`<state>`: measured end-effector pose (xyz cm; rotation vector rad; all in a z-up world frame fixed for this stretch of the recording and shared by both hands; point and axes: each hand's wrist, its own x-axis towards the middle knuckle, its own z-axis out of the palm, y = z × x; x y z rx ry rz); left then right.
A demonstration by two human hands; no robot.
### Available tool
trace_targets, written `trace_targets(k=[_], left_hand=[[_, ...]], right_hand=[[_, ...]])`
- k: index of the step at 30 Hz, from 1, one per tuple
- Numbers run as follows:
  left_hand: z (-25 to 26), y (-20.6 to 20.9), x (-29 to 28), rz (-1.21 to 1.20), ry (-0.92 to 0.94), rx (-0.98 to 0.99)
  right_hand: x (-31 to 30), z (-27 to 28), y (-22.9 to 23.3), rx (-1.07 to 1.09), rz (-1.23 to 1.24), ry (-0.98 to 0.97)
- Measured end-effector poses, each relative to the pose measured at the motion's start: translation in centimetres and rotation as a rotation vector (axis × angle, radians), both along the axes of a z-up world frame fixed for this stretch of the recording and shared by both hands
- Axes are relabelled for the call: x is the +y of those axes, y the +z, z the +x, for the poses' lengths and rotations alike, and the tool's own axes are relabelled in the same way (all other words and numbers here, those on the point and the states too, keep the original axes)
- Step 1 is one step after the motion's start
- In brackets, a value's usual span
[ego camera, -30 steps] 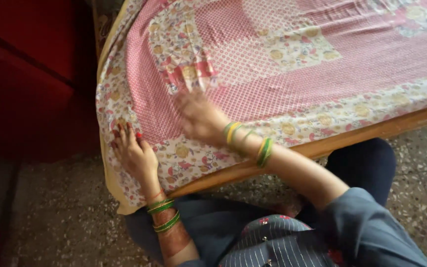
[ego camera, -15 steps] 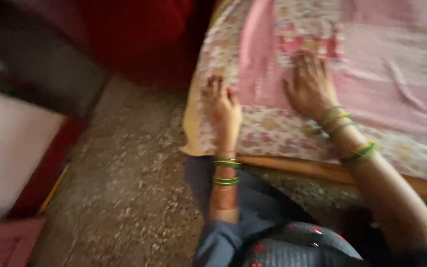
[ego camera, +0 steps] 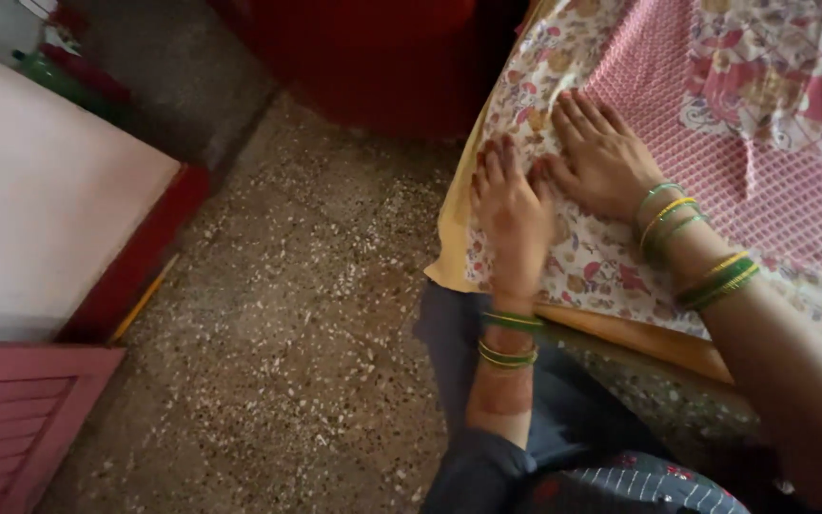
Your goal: The person spreads a patterned sheet over a single bed, smoothing and tucking the edges by hand. The person sits on the floor beside the bed to adjust the sheet along the sides and corners.
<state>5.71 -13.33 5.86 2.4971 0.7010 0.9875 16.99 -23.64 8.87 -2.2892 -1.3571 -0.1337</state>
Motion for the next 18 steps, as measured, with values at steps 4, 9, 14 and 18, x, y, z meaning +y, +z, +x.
trace_targets(k=[4,9,14,18], left_hand=[[3.5,-3.2,5.0,-0.132,-0.047,0.099],[11.6,-5.3,9.7,0.015,-0.161,0.083],[20.3,-3.6,9.1,0.144,-0.293,0.029],[25.1,-1.2,7.1,0.321,-0.243,-0.158]], right_hand=[[1.3,0.6,0.3,0.024,-0.034,0.017],[0.8,0.2,0.2,0.050,0.096,-0.135],[0.3,1.7,-2.1,0.169,0.393,-0.409],[0.1,4.9,-3.9,0.313,0.421,-0.304]])
